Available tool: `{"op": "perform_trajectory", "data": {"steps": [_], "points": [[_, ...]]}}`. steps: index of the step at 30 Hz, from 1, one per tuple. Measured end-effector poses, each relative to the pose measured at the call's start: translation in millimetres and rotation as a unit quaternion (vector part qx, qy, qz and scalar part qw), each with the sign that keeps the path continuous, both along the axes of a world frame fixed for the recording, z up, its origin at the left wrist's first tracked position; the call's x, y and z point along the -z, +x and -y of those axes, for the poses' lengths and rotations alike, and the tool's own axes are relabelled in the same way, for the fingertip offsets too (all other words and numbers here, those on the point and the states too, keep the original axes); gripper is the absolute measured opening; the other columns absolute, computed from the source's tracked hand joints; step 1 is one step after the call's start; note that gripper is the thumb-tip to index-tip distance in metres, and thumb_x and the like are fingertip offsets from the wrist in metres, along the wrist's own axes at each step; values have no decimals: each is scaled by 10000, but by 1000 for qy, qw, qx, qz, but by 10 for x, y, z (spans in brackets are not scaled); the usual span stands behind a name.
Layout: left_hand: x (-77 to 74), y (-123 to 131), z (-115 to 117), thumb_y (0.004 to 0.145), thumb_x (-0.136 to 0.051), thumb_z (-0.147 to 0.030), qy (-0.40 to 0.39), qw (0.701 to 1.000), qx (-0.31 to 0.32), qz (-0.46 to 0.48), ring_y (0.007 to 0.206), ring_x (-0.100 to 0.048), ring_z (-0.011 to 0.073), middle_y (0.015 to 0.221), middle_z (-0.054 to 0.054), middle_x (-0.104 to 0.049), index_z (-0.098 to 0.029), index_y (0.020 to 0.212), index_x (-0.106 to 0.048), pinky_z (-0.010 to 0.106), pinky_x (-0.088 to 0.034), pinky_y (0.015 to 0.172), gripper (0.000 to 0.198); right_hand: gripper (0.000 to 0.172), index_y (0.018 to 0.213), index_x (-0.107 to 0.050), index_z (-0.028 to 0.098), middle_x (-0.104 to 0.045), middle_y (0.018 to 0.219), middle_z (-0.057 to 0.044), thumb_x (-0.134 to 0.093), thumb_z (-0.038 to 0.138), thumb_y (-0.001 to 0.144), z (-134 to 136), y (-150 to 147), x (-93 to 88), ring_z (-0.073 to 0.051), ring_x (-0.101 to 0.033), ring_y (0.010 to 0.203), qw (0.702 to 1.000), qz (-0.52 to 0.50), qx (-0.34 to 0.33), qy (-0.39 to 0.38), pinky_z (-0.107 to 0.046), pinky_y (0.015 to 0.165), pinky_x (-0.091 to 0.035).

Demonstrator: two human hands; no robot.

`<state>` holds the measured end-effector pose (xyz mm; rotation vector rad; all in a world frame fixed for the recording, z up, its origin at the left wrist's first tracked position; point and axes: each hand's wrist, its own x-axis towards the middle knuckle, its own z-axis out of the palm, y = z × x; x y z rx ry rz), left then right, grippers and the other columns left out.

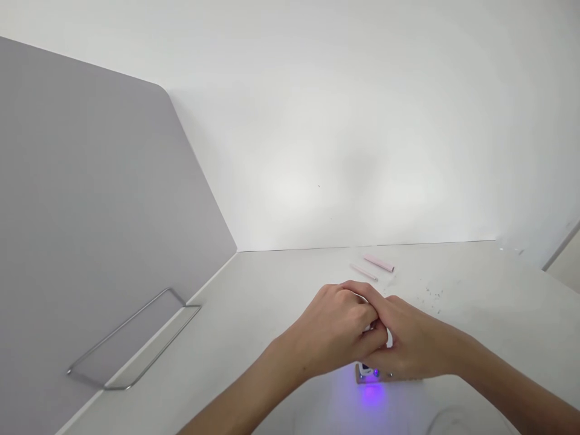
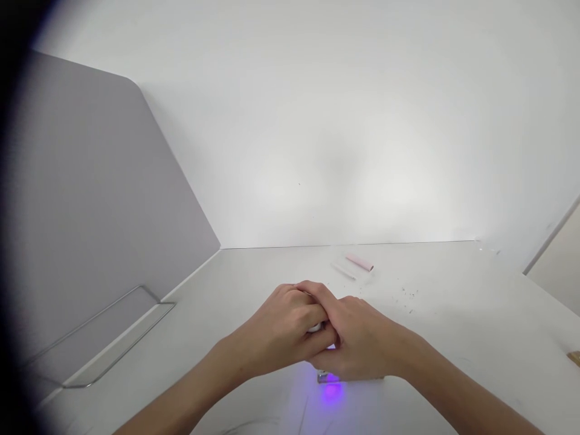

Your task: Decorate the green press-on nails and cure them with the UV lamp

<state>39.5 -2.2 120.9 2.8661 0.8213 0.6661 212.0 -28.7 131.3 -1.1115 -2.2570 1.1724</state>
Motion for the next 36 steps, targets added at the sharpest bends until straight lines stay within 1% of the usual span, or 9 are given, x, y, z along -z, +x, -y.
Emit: {"op": "perform_trajectory", "data": {"steps": [4, 7, 10, 12, 16, 20, 24, 29, 36], "points": [[7, 0, -12, 679, -487, -84, 12, 1000, -3, 2, 460, -192, 88, 418, -55, -293, -123, 474, -439, 265, -174, 456, 214, 759, 1523, -293, 216, -426, 578, 120, -591, 75, 839, 12, -32, -10, -90, -363, 478, 1000, -9, 8, -20, -197, 418, -288], [23, 0, -10, 679, -487, -90, 16, 1000, -3, 5, 463, -162, 91, 422, -53, -252, -121, 469, -400, 266, -170, 451, 230, 797, 1535, -286, 224, -426, 569, 122, -585, 38, 820, 11, -40, 1, -93, -371, 476, 999, -14, 14, -29, -203, 424, -292], [39, 1, -5, 688, -484, -97, 15, 1000, -2, 5, 461, -177, 91, 421, -51, -263, -119, 469, -377, 266, -163, 446, 244, 853, 1543, -273, 260, -456, 575, 122, -572, 3, 787, -3, -36, 15, -99, -411, 491, 999, -12, 11, -36, -198, 432, -313], [44, 1, -4, 701, -484, -102, 17, 1000, -3, 4, 459, -185, 91, 420, -50, -274, -120, 472, -376, 266, -160, 447, 254, 877, 1540, -269, 267, -451, 565, 131, -564, -9, 762, -9, -30, 16, -96, -409, 489, 999, -9, 7, -40, -190, 423, -304], [25, 4, -5, 722, -491, -113, 19, 1000, -11, -2, 458, -180, 90, 418, -50, -276, -119, 471, -366, 266, -168, 453, 281, 856, 1529, -277, 227, -428, 538, 146, -568, 4, 756, -3, -19, 5, -89, -376, 470, 999, -5, 7, -40, -186, 411, -291], [-15, 13, 12, 729, -500, -118, 19, 1000, -12, -1, 460, -182, 88, 418, -50, -281, -118, 475, -368, 265, -174, 458, 287, 861, 1526, -277, 249, -480, 585, 128, -569, 13, 752, 5, -9, -12, -97, -419, 497, 1000, -5, 4, -27, -190, 424, -319], [-34, 17, 35, 739, -500, -119, 20, 1000, -8, 1, 464, -219, 87, 433, -50, -323, -118, 488, -392, 263, -183, 464, 273, 878, 1526, -277, 268, -481, 591, 124, -565, 4, 739, 7, -4, -33, -109, -446, 513, 1000, -10, -2, -30, -195, 431, -334], [-26, 16, 28, 744, -511, -132, 12, 1000, -18, -12, 462, -196, 93, 420, -47, -297, -121, 479, -361, 269, -180, 461, 305, 878, 1520, -293, 251, -434, 557, 137, -559, -1, 722, 12, -14, -36, -103, -387, 490, 999, -13, 0, -35, -197, 416, -291], [-21, 10, 21, 730, -507, -132, 7, 1000, -21, -16, 468, -170, 97, 419, -45, -277, -122, 483, -325, 277, -172, 467, 307, 917, 1538, -255, 245, -464, 570, 127, -598, 21, 717, 7, -21, -33, -114, -423, 516, 999, 4, 11, -42, -203, 442, -322]]}}
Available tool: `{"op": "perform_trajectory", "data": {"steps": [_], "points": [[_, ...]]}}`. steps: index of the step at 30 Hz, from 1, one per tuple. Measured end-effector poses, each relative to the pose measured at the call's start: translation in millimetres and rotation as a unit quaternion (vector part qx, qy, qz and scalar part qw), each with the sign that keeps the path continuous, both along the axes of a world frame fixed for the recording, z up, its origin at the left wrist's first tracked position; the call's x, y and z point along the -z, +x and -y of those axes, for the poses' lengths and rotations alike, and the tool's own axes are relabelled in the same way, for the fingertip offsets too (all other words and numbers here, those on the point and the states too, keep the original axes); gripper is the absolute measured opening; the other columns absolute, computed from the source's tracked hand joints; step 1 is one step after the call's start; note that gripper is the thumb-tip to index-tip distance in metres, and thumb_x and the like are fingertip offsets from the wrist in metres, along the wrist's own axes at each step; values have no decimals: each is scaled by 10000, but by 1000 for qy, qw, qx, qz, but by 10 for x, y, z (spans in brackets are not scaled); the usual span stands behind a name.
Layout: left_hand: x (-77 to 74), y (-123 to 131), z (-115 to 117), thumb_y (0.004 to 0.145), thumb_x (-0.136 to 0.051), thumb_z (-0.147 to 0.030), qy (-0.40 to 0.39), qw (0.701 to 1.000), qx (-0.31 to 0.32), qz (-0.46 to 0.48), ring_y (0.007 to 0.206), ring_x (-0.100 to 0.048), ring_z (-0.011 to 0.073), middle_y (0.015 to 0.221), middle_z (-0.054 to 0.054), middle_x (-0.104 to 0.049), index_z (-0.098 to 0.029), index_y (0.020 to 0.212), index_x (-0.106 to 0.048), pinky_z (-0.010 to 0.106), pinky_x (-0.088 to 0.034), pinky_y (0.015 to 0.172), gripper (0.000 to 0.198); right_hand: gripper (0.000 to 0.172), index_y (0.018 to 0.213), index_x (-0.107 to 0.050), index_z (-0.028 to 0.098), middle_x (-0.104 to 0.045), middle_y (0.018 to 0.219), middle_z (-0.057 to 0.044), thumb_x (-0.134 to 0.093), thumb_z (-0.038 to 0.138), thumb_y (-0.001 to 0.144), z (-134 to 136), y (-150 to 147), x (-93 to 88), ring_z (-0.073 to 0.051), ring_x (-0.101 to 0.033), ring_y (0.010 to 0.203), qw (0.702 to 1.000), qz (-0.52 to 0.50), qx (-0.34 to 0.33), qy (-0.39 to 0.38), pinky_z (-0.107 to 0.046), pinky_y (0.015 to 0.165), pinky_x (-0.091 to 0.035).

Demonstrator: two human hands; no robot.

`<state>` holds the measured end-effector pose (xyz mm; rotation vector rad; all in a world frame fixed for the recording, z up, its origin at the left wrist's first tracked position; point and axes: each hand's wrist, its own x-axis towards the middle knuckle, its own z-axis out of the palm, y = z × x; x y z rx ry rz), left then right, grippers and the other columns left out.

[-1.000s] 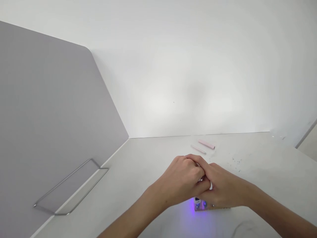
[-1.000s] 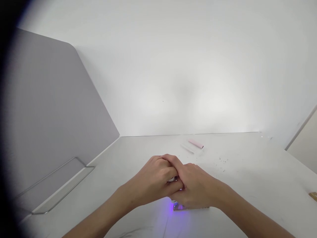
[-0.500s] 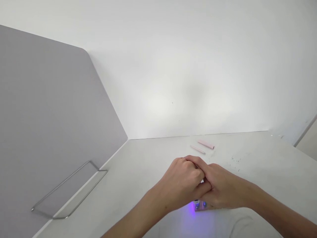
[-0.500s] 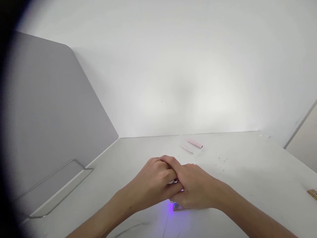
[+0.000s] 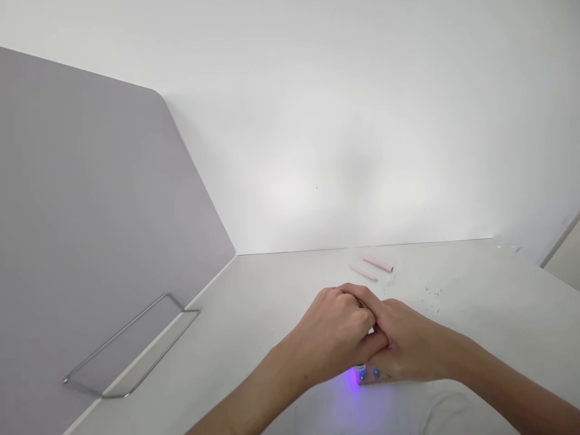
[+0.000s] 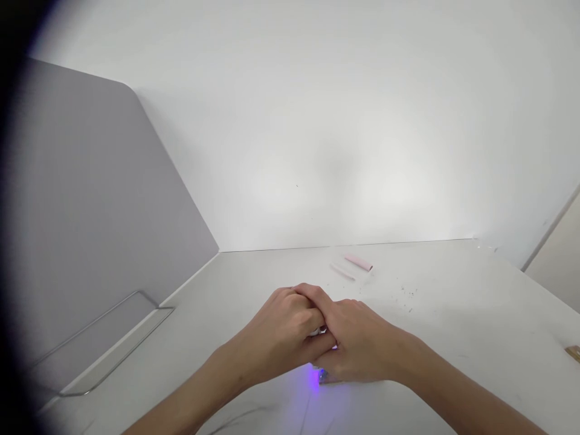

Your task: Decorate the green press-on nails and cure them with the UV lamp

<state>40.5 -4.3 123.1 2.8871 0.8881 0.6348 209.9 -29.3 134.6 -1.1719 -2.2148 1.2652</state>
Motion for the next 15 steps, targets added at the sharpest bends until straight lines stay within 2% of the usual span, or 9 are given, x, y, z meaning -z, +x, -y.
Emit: {"op": "perform_trajectory", "data": {"steps": [8, 15], "points": [[8, 8, -9, 713, -509, -112, -6, 1000, 11, 3, 473, -167, 96, 428, -48, -257, -120, 487, -320, 276, -173, 468, 295, 823, 1521, -282, 237, -459, 596, 111, -574, 35, 779, 20, -1, 6, -109, -399, 511, 1000, -1, -3, 24, -205, 435, -299], [9, -7, -1, 686, -499, -100, -18, 1000, 15, 16, 478, -156, 96, 426, -51, -238, -118, 481, -316, 276, -170, 469, 276, 836, 1531, -272, 240, -470, 592, 119, -569, 33, 778, 8, -1, 31, -104, -408, 502, 1000, -11, -5, 25, -196, 426, -309]]}}
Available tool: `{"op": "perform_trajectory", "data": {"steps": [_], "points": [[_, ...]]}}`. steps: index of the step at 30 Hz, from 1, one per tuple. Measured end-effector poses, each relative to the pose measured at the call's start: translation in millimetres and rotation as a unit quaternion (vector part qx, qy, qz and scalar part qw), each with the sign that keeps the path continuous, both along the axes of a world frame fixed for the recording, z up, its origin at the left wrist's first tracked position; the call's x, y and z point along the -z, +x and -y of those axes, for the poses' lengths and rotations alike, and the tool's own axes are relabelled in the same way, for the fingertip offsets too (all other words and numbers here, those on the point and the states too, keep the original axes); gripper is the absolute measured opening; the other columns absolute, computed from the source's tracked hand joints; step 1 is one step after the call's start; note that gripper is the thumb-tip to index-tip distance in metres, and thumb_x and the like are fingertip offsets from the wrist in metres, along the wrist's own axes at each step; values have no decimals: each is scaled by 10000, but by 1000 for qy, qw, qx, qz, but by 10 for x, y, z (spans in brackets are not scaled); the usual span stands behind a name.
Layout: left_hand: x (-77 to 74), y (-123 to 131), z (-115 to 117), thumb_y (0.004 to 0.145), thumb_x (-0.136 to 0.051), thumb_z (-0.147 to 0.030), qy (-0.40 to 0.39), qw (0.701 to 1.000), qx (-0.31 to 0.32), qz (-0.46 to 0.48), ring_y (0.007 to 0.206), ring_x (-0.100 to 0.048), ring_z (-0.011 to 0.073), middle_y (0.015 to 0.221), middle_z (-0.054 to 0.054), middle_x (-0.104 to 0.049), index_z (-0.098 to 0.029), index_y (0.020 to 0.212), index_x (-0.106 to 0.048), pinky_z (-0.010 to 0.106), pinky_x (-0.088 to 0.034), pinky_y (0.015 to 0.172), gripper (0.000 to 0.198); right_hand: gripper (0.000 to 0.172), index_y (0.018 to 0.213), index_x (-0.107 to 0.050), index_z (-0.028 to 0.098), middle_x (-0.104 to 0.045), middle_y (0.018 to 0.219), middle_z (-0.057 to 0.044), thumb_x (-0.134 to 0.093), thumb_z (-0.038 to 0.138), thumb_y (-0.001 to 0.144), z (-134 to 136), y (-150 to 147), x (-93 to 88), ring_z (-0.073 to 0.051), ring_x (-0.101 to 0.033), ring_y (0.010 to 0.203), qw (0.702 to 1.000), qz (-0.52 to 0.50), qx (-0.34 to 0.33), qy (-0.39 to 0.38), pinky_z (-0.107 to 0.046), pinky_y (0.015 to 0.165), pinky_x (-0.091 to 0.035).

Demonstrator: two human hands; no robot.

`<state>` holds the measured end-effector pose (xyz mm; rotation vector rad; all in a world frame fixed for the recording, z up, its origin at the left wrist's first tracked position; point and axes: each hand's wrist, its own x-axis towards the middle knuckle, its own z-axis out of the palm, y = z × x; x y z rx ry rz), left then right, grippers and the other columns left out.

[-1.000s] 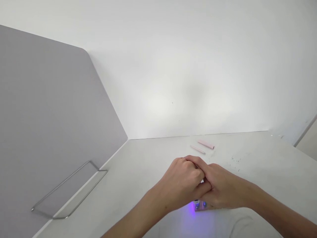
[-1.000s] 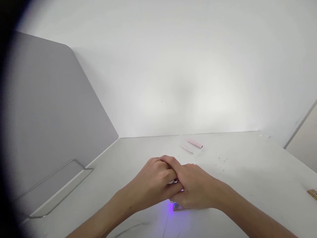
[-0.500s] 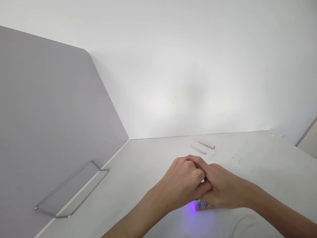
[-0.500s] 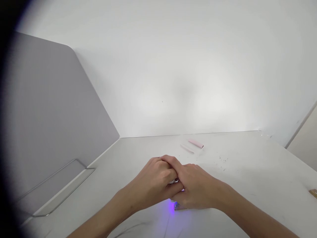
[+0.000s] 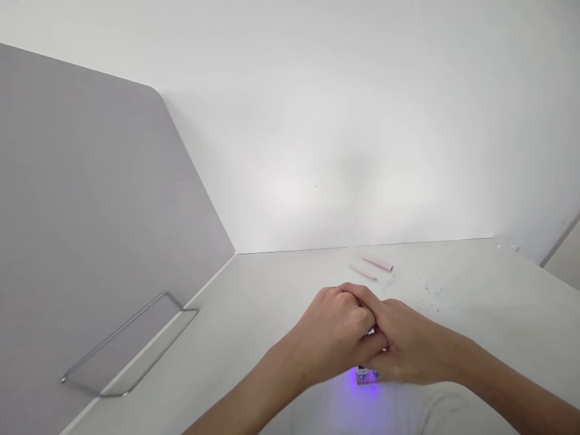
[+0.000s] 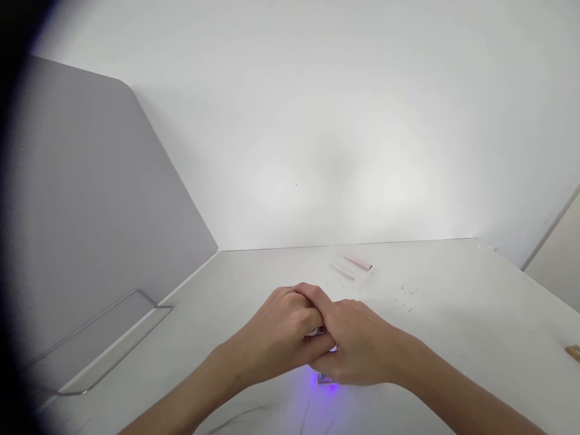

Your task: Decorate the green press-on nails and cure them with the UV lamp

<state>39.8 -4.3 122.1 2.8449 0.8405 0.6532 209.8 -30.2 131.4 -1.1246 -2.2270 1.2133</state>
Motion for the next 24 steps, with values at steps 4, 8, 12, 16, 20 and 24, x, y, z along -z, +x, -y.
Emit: {"op": "perform_trajectory", "data": {"steps": [4, 8, 12, 16, 20, 24], "points": [[-14, 3, 14, 678, -498, -97, -2, 1000, 1, 5, 476, -141, 95, 423, -52, -223, -118, 479, -303, 276, -166, 467, 279, 837, 1530, -284, 241, -473, 586, 122, -573, 28, 773, 10, 2, -12, -100, -409, 496, 1000, -11, -2, -5, -194, 424, -308], [-24, 11, 27, 663, -500, -92, -1, 1000, 0, 8, 475, -136, 95, 422, -52, -217, -120, 480, -282, 276, -162, 463, 286, 833, 1528, -291, 237, -445, 580, 127, -574, 31, 772, 29, -2, -29, -95, -374, 492, 1000, -12, 1, -4, -193, 417, -280], [-20, 13, 28, 648, -506, -84, 1, 1000, 0, 8, 475, -132, 94, 417, -53, -213, -124, 481, -268, 279, -155, 462, 293, 824, 1522, -303, 238, -438, 594, 121, -585, 36, 775, 42, -8, -33, -95, -365, 507, 1000, -9, 2, -3, -196, 425, -277], [-6, 10, 11, 651, -506, -88, 3, 1000, -2, 10, 470, -137, 94, 416, -53, -213, -124, 479, -280, 278, -154, 457, 286, 811, 1518, -307, 242, -420, 586, 125, -582, 39, 783, 33, -3, -38, -93, -353, 495, 1000, -6, 3, -6, -196, 415, -270], [-12, 18, 11, 660, -501, -95, 6, 1000, -1, 10, 471, -136, 93, 419, -53, -219, -121, 481, -292, 279, -156, 462, 277, 825, 1524, -305, 244, -396, 560, 136, -577, 41, 772, 26, 17, -55, -89, -333, 470, 1000, -6, 1, -18, -188, 394, -254], [-50, 30, 30, 676, -491, -94, 12, 1000, -5, 6, 477, -132, 94, 424, -51, -221, -121, 488, -286, 279, -160, 467, 280, 905, 1564, -235, 263, -446, 581, 128, -564, 20, 757, 29, 33, -64, -94, -372, 479, 1000, -10, -5, -11, -187, 404, -272]]}}
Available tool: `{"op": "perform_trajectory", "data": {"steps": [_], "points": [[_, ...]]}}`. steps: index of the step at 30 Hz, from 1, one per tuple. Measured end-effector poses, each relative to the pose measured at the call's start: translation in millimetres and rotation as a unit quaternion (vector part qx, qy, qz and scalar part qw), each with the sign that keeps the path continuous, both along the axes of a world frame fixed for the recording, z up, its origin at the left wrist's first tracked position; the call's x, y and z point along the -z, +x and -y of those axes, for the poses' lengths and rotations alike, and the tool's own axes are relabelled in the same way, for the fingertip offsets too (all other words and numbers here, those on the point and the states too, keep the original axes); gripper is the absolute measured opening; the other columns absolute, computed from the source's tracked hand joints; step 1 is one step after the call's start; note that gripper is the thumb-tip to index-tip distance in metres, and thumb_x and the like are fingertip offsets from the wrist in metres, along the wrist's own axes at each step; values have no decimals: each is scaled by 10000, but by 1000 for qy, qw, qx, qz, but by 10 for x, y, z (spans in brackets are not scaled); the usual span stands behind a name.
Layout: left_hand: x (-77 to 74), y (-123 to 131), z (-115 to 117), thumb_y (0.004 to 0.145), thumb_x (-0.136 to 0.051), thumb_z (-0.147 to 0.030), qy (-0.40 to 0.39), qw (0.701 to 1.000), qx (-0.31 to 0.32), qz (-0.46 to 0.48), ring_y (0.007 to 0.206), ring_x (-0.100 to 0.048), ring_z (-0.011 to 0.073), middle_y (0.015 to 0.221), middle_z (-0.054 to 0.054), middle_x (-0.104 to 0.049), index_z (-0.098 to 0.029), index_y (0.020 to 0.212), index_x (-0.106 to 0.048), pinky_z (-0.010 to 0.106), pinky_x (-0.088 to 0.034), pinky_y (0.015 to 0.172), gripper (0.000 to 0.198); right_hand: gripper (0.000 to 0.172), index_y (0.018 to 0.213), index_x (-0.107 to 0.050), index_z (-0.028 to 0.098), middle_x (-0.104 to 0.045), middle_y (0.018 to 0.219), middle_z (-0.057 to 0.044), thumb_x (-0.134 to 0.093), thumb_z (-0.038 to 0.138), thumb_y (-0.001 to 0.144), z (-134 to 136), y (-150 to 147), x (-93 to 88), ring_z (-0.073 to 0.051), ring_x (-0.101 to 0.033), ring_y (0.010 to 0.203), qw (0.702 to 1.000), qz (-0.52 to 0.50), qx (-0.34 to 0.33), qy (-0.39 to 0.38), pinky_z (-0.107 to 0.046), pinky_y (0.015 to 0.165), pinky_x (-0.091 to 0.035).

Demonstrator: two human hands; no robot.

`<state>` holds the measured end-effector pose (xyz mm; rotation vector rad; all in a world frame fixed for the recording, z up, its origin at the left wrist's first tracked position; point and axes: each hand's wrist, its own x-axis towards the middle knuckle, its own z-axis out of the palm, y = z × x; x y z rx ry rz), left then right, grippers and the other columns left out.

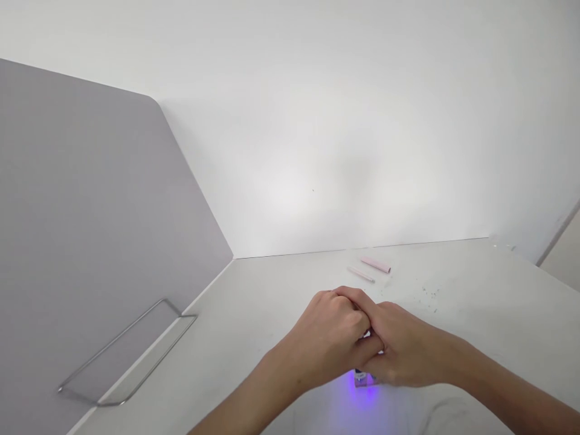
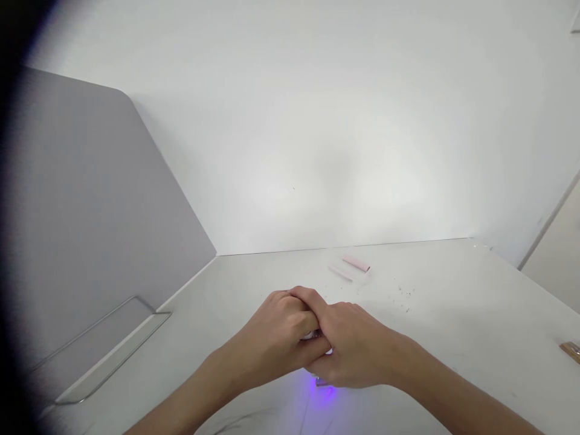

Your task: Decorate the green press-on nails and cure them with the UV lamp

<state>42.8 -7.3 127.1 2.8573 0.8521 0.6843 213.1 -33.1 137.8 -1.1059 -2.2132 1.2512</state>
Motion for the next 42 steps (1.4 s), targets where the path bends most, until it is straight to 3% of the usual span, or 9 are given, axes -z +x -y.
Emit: {"op": "perform_trajectory", "data": {"steps": [11, 42], "points": [[25, -3, -6, 714, -485, -118, 2, 1000, -3, -14, 472, -137, 101, 427, -45, -217, -124, 490, -289, 282, -153, 458, 298, 897, 1560, -240, 269, -478, 606, 108, -582, 45, 762, 3, -23, -3, -119, -417, 515, 1000, 12, 3, -8, -210, 442, -307], [26, -3, -14, 676, -492, -100, -5, 1000, -6, -28, 470, -133, 98, 424, -49, -208, -119, 480, -303, 278, -152, 456, 273, 826, 1526, -307, 253, -443, 578, 130, -561, 37, 770, 10, -24, 52, -94, -354, 479, 1000, -7, 11, -3, -196, 398, -262]]}}
